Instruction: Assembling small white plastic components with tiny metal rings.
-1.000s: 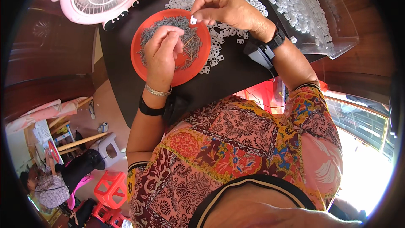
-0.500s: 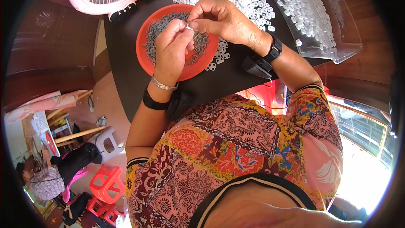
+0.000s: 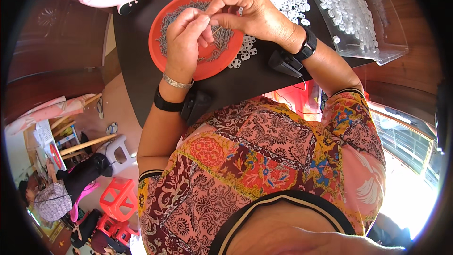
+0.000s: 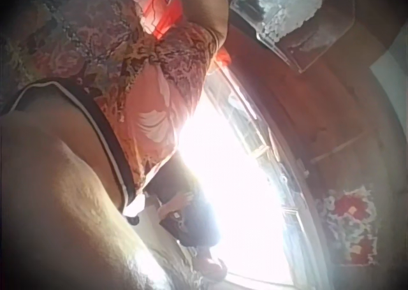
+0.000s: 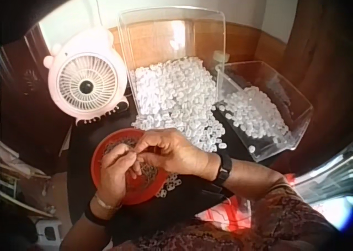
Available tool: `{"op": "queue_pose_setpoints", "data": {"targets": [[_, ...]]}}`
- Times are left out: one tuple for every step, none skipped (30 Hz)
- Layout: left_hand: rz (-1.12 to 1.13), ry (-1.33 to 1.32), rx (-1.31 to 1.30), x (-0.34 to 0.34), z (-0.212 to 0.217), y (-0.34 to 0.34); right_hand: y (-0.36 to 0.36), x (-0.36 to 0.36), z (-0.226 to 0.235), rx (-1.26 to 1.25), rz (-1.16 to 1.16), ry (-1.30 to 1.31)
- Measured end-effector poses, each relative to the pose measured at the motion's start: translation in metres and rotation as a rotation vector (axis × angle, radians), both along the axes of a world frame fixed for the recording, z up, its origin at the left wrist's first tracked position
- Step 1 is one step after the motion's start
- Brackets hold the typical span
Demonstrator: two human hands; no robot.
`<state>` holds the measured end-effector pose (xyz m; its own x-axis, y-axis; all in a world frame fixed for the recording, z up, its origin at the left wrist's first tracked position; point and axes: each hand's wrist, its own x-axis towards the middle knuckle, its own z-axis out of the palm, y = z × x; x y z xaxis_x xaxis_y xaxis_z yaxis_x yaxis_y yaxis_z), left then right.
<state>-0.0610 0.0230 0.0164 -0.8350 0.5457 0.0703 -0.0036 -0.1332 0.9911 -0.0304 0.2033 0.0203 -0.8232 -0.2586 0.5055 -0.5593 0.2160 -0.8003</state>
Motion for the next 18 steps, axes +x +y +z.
{"op": "queue_pose_setpoints", "data": {"targets": [[-0.001, 0.013, 0.019, 0.0, 0.0, 0.001, 0.0, 0.001, 0.004, 0.026, -0.028, -0.036], [-0.018, 0.004, 0.031, -0.001, -0.001, -0.001, 0.0, 0.003, 0.006, 0.051, -0.055, -0.073], [-0.026, 0.008, 0.028, -0.003, -0.001, 0.0, 0.001, 0.001, 0.002, 0.03, -0.097, -0.12], [-0.033, 0.011, 0.024, -0.005, -0.001, 0.002, 0.003, -0.003, 0.0, 0.027, -0.093, -0.091], [-0.061, 0.046, -0.025, -0.006, -0.002, -0.001, 0.002, -0.005, 0.001, 0.022, -0.078, -0.063], [-0.065, 0.05, -0.011, -0.008, -0.003, 0.0, -0.001, -0.001, 0.016, -0.143, 0.079, -0.103], [-0.069, 0.055, 0.004, -0.008, -0.004, 0.001, -0.001, -0.001, 0.018, -0.143, 0.092, -0.107], [-0.064, 0.039, 0.011, -0.009, -0.003, 0.003, -0.001, -0.001, 0.019, -0.141, 0.102, -0.105], [-0.055, 0.034, 0.006, -0.011, -0.005, 0.002, -0.001, 0.0, 0.023, -0.126, 0.118, -0.128], [-0.065, 0.03, 0.059, -0.014, -0.008, 0.001, -0.002, 0.001, 0.029, -0.122, 0.155, -0.149], [-0.078, 0.027, 0.114, -0.014, -0.006, 0.002, -0.001, 0.001, 0.033, -0.115, 0.188, -0.169], [-0.011, -0.056, 0.103, -0.01, 0.004, 0.007, 0.0, 0.0, 0.034, -0.052, 0.192, -0.134], [-0.005, -0.056, 0.104, -0.01, 0.002, 0.006, 0.0, -0.001, 0.034, -0.05, 0.198, -0.135], [-0.023, -0.118, 0.128, -0.011, 0.001, 0.006, -0.001, -0.002, 0.034, -0.032, 0.188, -0.143], [-0.041, -0.18, 0.152, -0.013, 0.001, 0.006, -0.001, -0.003, 0.035, -0.012, 0.177, -0.15], [-0.04, -0.177, 0.156, -0.014, -0.001, 0.005, -0.003, -0.004, 0.038, -0.007, 0.179, -0.148], [-0.048, -0.171, 0.194, -0.016, -0.003, 0.006, -0.004, -0.005, 0.041, -0.022, 0.188, -0.191], [-0.057, -0.164, 0.231, -0.018, -0.004, 0.007, -0.004, -0.006, 0.042, -0.037, 0.196, -0.233]]}}
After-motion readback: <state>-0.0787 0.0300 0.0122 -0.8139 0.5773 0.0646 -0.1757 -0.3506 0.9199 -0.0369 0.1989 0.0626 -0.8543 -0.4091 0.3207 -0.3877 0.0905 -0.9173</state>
